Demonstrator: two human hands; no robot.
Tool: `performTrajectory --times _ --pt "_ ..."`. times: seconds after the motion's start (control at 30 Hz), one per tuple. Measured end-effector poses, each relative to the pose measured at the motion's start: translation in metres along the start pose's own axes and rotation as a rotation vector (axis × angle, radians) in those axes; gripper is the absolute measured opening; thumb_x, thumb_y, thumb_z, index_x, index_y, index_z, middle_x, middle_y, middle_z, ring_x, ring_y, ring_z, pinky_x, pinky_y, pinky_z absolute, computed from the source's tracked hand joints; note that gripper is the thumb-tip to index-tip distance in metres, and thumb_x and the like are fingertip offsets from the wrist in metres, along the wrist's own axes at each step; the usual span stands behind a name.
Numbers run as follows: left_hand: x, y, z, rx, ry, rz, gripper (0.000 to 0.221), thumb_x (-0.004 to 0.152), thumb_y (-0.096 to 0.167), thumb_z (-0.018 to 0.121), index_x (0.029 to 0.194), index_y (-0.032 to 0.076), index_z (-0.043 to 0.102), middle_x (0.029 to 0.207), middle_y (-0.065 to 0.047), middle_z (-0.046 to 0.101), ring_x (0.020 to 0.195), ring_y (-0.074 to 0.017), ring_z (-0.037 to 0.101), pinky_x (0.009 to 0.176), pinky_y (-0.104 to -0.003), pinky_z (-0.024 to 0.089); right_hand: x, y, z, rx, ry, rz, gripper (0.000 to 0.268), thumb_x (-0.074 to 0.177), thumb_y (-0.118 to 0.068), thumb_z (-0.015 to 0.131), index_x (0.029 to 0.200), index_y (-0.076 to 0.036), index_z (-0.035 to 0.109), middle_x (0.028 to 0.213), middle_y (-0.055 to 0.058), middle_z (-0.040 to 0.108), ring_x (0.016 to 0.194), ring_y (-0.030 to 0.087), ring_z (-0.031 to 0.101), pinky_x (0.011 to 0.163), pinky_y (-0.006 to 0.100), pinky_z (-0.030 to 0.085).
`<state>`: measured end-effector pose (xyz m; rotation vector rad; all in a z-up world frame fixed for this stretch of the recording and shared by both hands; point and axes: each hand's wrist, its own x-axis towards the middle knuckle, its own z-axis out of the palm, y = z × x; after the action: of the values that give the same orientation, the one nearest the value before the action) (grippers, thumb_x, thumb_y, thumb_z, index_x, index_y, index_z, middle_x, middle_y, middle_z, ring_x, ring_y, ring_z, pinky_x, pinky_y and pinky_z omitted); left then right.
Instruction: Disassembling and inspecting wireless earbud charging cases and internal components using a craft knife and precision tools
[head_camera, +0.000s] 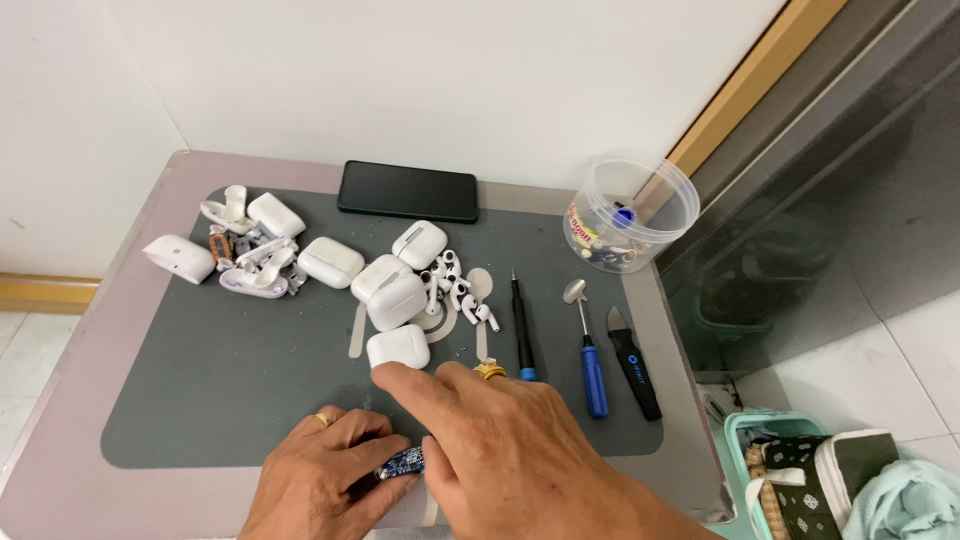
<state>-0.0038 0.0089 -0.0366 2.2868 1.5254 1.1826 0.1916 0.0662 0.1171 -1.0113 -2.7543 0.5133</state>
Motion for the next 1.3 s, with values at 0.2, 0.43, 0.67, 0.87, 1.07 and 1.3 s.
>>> performTrajectory --times 0.2,0.43,0.67,0.87,1.07,1.3 --pt "0.001 0.002 -0.004 0.012 -0.054 -0.012 0.029 0.088 0.042 0.076 0.105 0.019 0.081 0.100 0.002 0.069 0.075 -0.0213 0.057 0.065 -0.037 0.051 -0.001 0.010 0.009 -0.069 0.131 -0.019 0.027 0.093 -0.019 0.065 0.120 -0.018 0.064 0.062 0.001 0.068 0.051 0.033 0.058 0.057 0.047 0.046" --pt "0.004 0.008 -0.012 -0.031 -0.111 -0.059 0.019 0.088 0.038 0.077 0.097 0.021 0.078 0.097 0.004 0.066 0.072 -0.0218 0.054 0.063 -0.036 0.047 -0.002 0.006 0.005 -0.070 0.126 -0.033 0.046 0.092 -0.026 0.064 0.137 -0.017 0.060 0.073 0.004 0.071 0.057 0.034 0.064 0.055 0.050 0.049" --pt "0.011 0.016 -0.020 -0.032 -0.107 -0.032 0.023 0.089 0.034 0.077 0.105 0.017 0.079 0.101 0.000 0.069 0.075 -0.0228 0.057 0.067 -0.038 0.047 0.003 0.002 -0.002 -0.056 0.098 -0.032 0.037 0.094 -0.023 0.066 0.130 -0.015 0.065 0.068 0.004 0.074 0.051 0.032 0.067 0.051 0.051 0.051" --pt "0.014 0.025 -0.028 -0.077 -0.070 -0.034 0.019 0.090 0.029 0.074 0.101 0.014 0.076 0.097 0.000 0.067 0.073 -0.0256 0.054 0.069 -0.039 0.044 -0.001 -0.001 -0.011 -0.025 0.009 0.013 0.060 0.086 -0.034 0.073 0.144 -0.026 0.061 0.126 -0.004 0.078 0.087 0.027 0.077 0.066 0.047 0.055" --pt "0.012 0.022 -0.027 -0.080 -0.089 -0.053 0.021 0.087 0.027 0.079 0.102 0.012 0.077 0.099 -0.004 0.067 0.076 -0.0280 0.056 0.072 -0.041 0.044 0.000 0.003 -0.012 -0.067 -0.139 0.174 0.075 0.087 -0.027 0.068 0.158 -0.042 0.046 0.113 -0.009 0.080 0.071 0.020 0.079 0.061 0.050 0.058" --pt "0.011 0.023 -0.027 -0.083 -0.079 -0.047 0.019 0.087 0.025 0.080 0.100 0.011 0.076 0.099 -0.003 0.066 0.077 -0.0252 0.055 0.072 -0.039 0.044 -0.003 0.002 -0.006 -0.108 -0.005 0.149 0.067 0.086 -0.024 0.067 0.151 -0.034 0.056 0.082 -0.006 0.078 0.057 0.022 0.062 0.055 0.045 0.051"
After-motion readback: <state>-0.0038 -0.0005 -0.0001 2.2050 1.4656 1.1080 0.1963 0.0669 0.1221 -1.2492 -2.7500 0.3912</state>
